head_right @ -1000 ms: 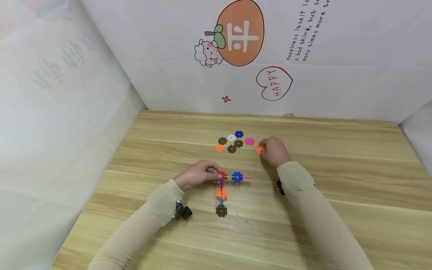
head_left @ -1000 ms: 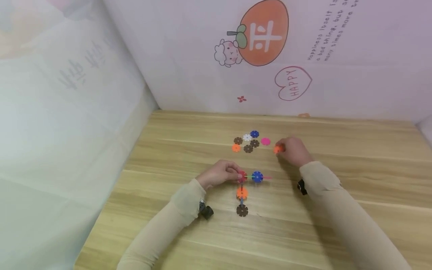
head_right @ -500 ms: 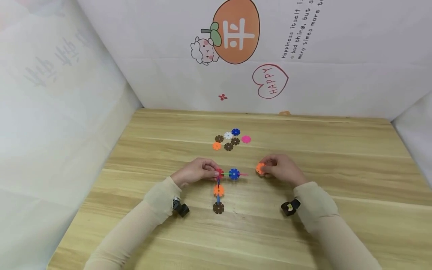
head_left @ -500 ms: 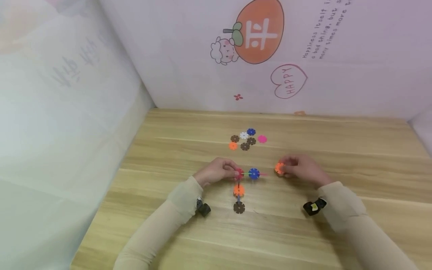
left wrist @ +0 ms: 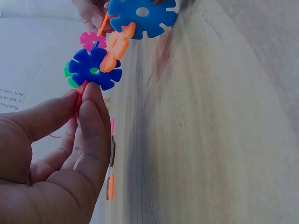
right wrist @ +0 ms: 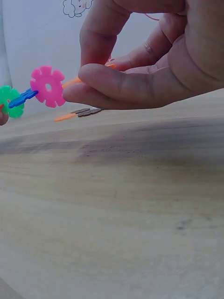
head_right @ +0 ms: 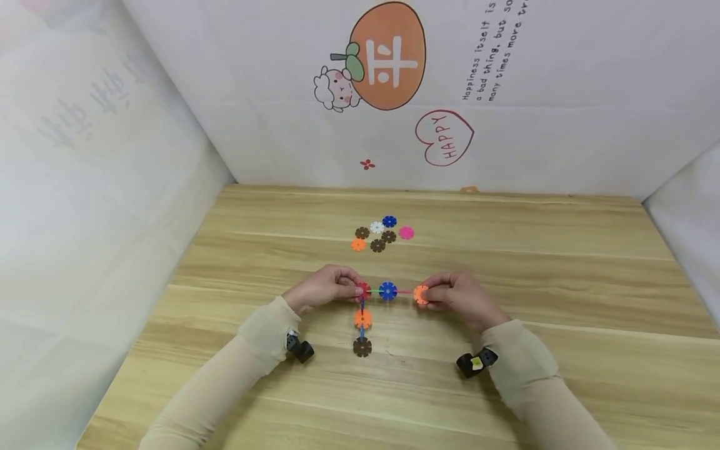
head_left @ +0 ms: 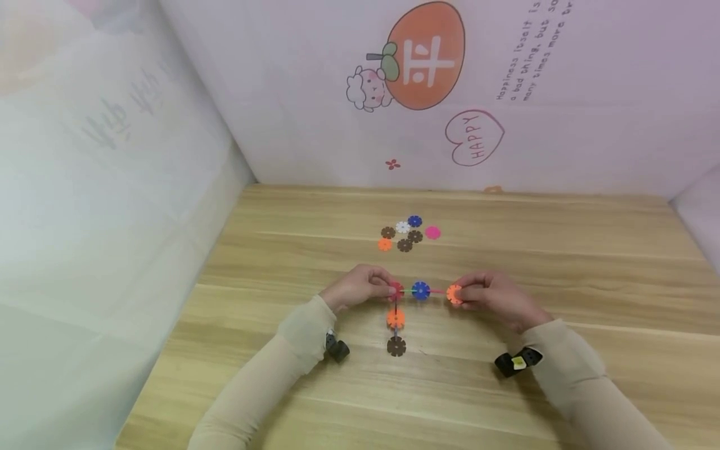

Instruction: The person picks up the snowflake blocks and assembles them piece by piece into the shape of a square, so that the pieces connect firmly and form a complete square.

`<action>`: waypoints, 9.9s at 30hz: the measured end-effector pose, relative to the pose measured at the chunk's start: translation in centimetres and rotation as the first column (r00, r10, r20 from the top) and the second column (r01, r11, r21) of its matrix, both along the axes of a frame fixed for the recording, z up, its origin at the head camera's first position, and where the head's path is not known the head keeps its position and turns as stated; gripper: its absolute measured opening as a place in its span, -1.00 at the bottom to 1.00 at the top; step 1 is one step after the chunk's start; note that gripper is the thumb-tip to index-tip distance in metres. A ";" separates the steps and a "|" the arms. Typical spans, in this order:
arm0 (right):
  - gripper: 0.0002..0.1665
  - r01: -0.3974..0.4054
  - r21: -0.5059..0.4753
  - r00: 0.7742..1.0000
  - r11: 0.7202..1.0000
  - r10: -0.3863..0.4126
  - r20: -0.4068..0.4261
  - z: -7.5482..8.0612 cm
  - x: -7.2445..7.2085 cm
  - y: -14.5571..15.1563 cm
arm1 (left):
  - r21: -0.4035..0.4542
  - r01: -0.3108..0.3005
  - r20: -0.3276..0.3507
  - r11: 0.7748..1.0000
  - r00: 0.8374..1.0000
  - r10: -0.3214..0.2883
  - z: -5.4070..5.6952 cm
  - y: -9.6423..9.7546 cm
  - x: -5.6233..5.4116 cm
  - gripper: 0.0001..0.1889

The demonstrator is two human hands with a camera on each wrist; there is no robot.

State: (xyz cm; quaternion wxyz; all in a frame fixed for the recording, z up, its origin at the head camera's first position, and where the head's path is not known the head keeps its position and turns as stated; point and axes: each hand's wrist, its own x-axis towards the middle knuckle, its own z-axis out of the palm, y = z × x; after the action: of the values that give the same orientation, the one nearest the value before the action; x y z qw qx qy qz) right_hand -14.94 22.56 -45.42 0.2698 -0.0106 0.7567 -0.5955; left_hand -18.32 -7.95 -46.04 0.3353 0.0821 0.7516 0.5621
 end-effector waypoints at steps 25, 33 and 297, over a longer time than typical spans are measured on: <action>-0.55 0.000 -0.011 1.000 1.000 0.001 0.011 0.1 0.1 -1.6 | -0.037 0.011 -0.025 0.999 1.000 -0.012 -0.4 0.1 0.2 -0.80; -0.56 0.003 0.143 0.998 0.990 0.006 -0.065 0.3 -0.4 -2.7 | -0.056 -0.012 -0.026 0.998 1.000 0.010 0.0 0.7 0.2 -0.81; -0.38 0.217 -0.171 0.976 0.961 -0.218 0.013 -1.9 1.7 -3.0 | -0.019 0.118 0.040 0.993 0.992 -0.117 0.0 -0.3 -0.6 -0.72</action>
State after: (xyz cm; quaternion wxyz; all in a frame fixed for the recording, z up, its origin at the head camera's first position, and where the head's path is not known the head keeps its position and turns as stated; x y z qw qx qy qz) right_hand -13.22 19.58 -47.31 0.1983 0.0475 0.7000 -0.6844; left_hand -18.94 -8.26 -46.08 0.3832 0.1118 0.7449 0.5346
